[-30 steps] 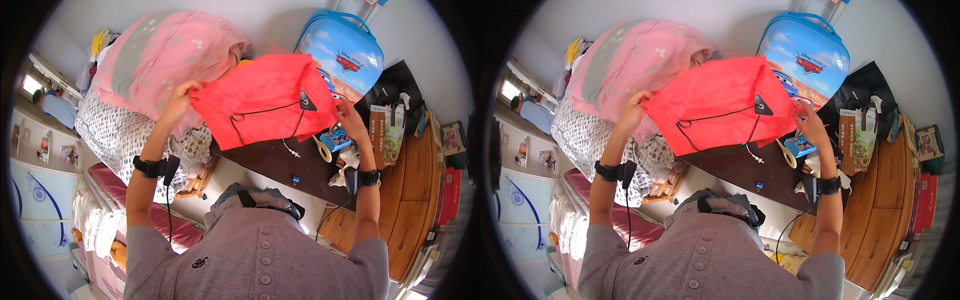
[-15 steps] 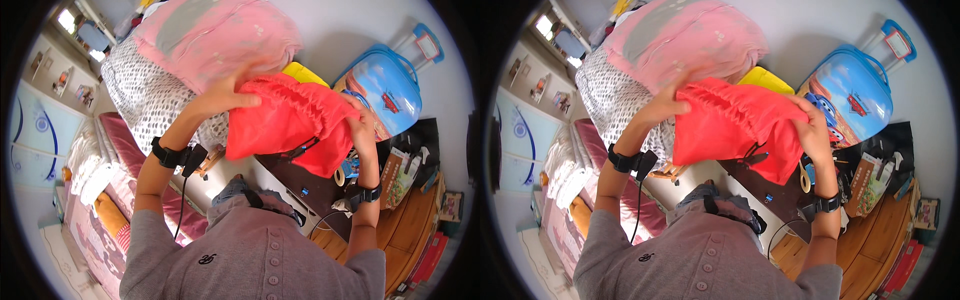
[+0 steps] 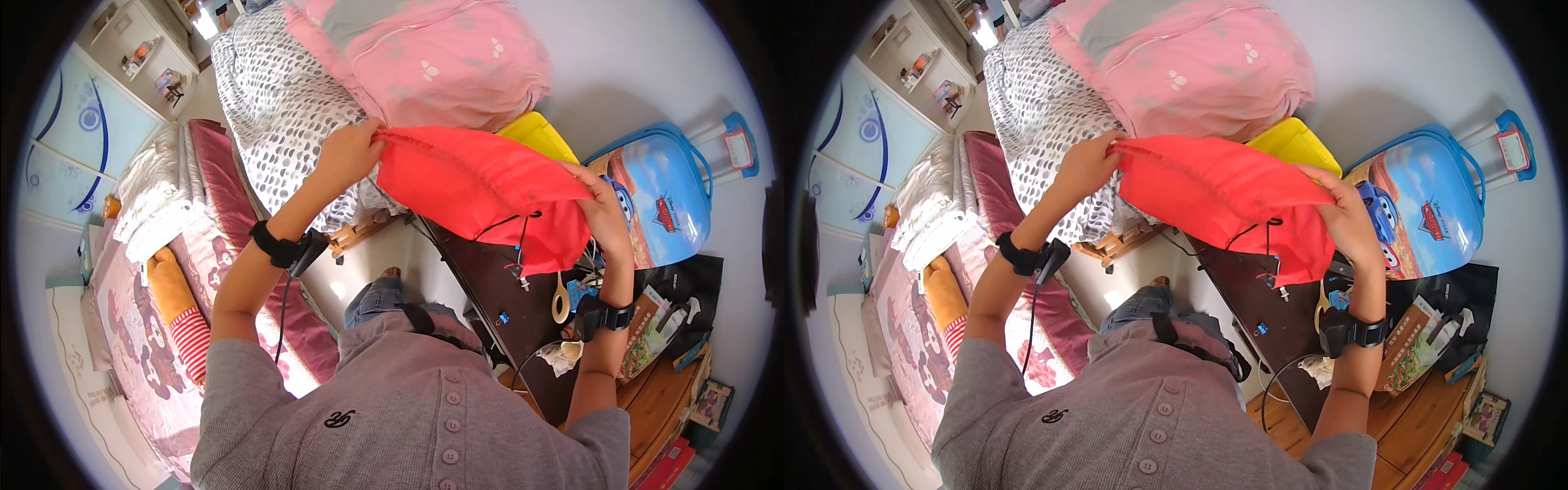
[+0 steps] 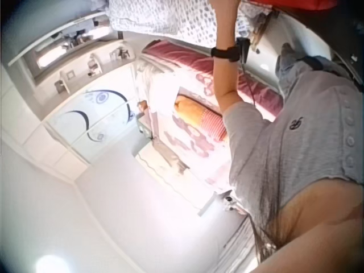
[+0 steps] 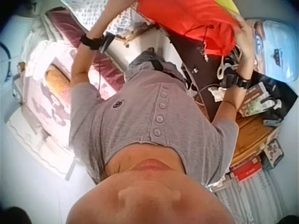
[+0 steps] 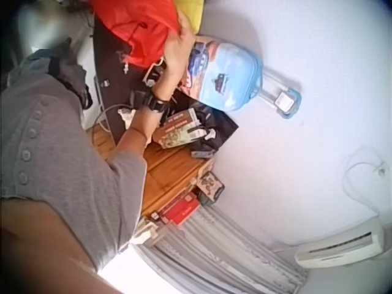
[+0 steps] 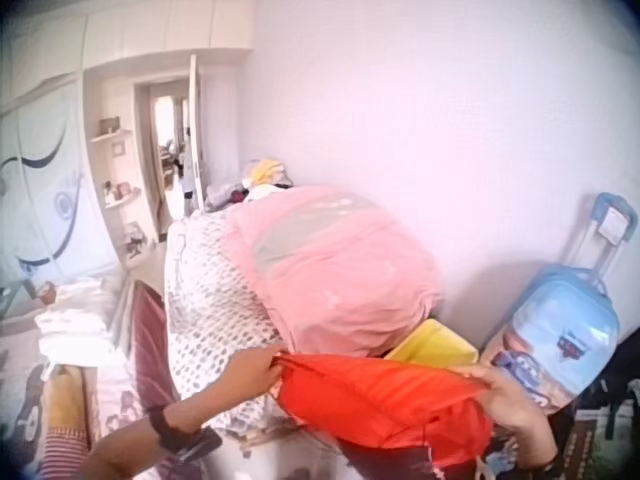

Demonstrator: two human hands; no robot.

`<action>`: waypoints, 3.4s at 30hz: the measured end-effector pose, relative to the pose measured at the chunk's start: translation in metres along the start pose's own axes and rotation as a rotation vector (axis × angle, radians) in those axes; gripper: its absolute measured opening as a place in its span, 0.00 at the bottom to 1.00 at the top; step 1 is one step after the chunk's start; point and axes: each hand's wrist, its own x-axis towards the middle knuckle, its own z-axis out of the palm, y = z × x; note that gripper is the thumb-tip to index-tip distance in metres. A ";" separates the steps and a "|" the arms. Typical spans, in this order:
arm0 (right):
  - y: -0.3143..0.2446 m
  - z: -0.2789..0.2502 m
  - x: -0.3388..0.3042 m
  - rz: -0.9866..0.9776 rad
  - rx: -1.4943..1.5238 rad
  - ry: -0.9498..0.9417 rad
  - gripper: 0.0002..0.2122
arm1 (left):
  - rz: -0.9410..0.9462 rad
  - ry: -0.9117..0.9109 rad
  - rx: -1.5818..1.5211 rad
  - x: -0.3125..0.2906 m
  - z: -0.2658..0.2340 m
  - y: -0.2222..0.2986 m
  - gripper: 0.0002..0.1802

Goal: The person wipes a table surface with a cloth, then organizes various items including a yellow plastic bin, a red drawstring bag, a green device with a cable, and a small box. They place these items into the yellow bin and wipe the inside of the bin with the cloth.

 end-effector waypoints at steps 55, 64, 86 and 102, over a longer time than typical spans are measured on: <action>-0.015 0.065 -0.010 -0.129 -0.006 0.781 0.31 | 0.506 -0.514 -1.141 0.109 0.029 0.190 0.14; 0.010 0.032 -0.015 -0.177 0.398 1.191 0.17 | 0.690 -0.645 -1.539 0.083 -0.003 0.173 0.30; 0.046 -0.055 -0.128 0.199 0.336 1.207 0.19 | 0.439 -0.963 -0.974 0.066 0.135 0.188 0.20; 0.137 -0.030 -0.151 -0.063 0.406 0.567 0.46 | 0.626 -0.842 -0.713 0.067 0.105 0.262 0.16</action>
